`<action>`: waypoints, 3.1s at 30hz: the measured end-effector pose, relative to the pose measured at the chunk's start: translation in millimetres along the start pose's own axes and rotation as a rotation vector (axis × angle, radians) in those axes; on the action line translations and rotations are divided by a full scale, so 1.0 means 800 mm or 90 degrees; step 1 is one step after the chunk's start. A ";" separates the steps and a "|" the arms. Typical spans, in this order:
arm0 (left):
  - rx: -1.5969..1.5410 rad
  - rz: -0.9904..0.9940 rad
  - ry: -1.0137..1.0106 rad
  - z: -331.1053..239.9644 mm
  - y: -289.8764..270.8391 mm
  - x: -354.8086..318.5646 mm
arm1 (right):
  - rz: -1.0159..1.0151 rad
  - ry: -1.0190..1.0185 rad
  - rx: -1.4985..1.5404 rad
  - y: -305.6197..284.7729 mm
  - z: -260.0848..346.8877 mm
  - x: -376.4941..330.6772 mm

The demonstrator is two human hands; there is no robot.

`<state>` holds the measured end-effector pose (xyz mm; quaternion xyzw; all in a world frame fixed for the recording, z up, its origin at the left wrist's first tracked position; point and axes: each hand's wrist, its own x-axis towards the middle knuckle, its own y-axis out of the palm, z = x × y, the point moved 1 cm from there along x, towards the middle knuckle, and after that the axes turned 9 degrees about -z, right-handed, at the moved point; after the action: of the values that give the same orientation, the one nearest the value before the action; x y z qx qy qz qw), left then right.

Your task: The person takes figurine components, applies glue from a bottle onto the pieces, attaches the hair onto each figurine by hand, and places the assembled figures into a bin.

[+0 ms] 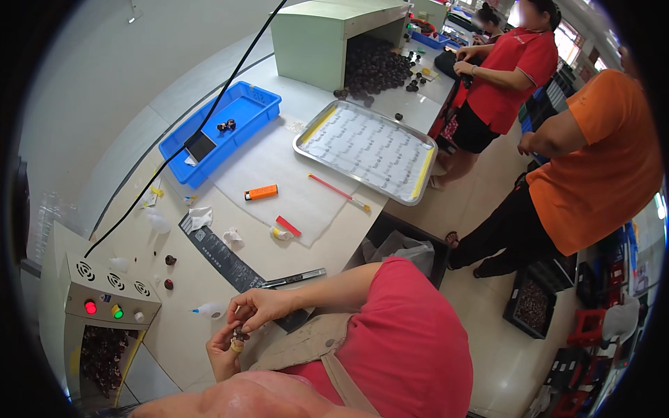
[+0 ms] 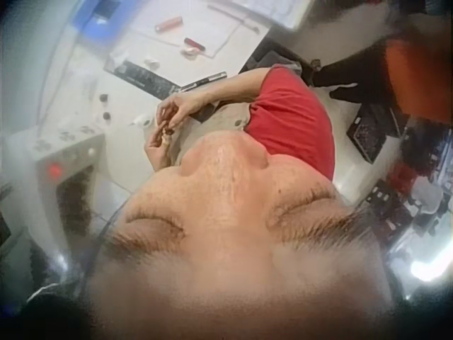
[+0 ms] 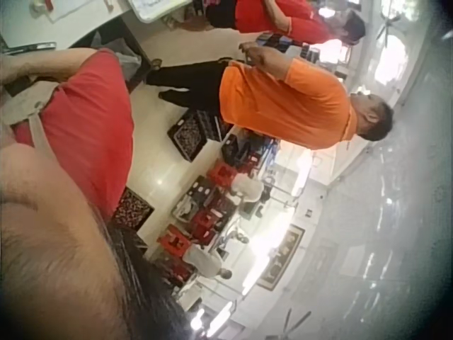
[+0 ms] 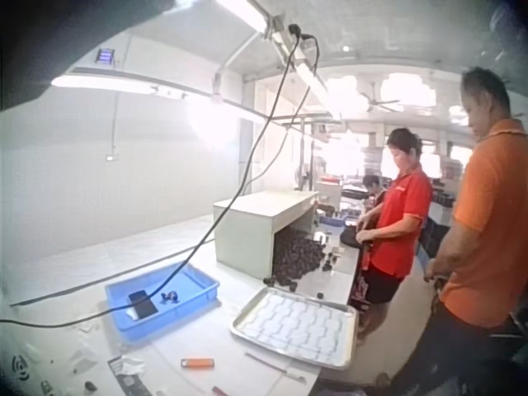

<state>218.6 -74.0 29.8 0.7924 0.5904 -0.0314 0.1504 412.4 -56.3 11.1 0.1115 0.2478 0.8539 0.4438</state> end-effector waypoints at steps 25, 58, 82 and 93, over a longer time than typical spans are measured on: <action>0.004 -0.010 0.000 -0.005 0.002 -0.003 | 0.019 0.019 -0.009 -0.007 -0.007 0.005; -0.017 -0.013 -0.058 0.006 -0.001 -0.012 | -0.054 0.050 -0.049 -0.005 -0.008 0.004; -0.186 -0.029 -0.119 0.021 0.001 -0.004 | -0.139 0.152 -0.044 -0.006 0.002 0.007; -0.250 -0.053 -0.131 0.019 0.015 -0.007 | -0.146 0.105 -0.010 -0.003 0.001 0.003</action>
<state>230.1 -86.0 18.9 0.7153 0.5992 -0.0026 0.3595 413.2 -52.6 10.5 0.0085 0.2878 0.8056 0.5179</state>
